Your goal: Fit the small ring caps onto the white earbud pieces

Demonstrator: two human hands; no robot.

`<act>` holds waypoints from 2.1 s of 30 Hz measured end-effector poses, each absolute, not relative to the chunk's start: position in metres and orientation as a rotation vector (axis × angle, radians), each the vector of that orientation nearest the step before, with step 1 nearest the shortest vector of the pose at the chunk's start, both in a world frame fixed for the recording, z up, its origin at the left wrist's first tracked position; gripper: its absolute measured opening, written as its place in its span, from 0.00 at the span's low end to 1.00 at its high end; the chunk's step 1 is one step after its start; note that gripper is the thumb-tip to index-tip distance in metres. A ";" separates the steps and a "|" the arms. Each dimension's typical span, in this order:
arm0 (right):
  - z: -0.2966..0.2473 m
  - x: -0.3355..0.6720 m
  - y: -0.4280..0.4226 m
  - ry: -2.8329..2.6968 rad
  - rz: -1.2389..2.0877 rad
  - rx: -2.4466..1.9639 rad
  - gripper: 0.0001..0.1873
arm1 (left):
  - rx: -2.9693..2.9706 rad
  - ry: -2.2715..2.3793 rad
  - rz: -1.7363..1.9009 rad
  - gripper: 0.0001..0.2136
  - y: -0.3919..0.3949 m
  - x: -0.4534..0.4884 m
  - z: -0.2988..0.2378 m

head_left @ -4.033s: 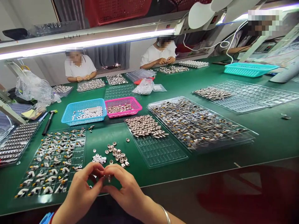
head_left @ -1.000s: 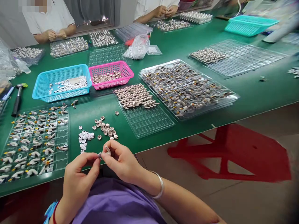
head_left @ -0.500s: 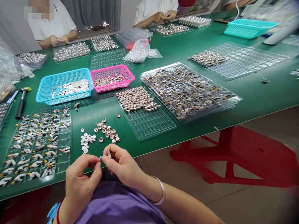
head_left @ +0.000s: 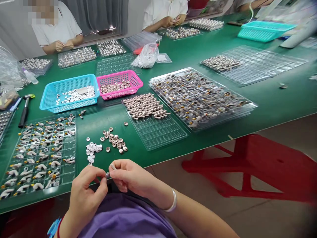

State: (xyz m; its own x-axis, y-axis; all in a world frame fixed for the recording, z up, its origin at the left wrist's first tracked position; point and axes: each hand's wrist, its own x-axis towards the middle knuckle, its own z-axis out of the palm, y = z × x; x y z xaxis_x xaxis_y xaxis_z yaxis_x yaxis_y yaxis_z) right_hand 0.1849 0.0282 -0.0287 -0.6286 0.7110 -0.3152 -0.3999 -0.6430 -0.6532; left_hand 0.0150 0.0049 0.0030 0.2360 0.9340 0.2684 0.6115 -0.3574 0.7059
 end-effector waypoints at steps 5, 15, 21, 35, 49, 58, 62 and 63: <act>-0.031 0.183 0.029 -0.781 2.165 -0.758 0.23 | 2.015 1.437 0.960 0.06 0.005 0.015 0.004; -0.030 0.168 0.009 -0.916 1.657 -0.911 0.21 | 1.881 1.524 1.057 0.05 -0.002 0.022 0.004; -0.032 0.163 0.004 -0.871 1.662 -0.907 0.20 | 1.977 1.580 1.102 0.04 -0.003 0.026 0.003; -0.035 0.166 0.015 -0.613 1.954 -0.817 0.21 | 2.140 1.555 1.051 0.06 0.003 0.022 0.004; -0.030 0.186 0.027 -0.359 2.439 -0.599 0.18 | 1.907 1.476 0.940 0.06 0.007 0.018 0.002; -0.029 0.199 0.028 -0.481 2.278 -0.631 0.17 | 2.309 1.567 0.612 0.15 0.015 -0.002 -0.005; -0.030 0.203 0.028 -0.540 2.153 -0.714 0.17 | 2.351 1.721 0.624 0.14 0.036 -0.021 -0.010; -0.030 0.203 0.028 -0.552 2.140 -0.727 0.18 | 2.350 1.777 0.641 0.12 0.043 -0.026 -0.011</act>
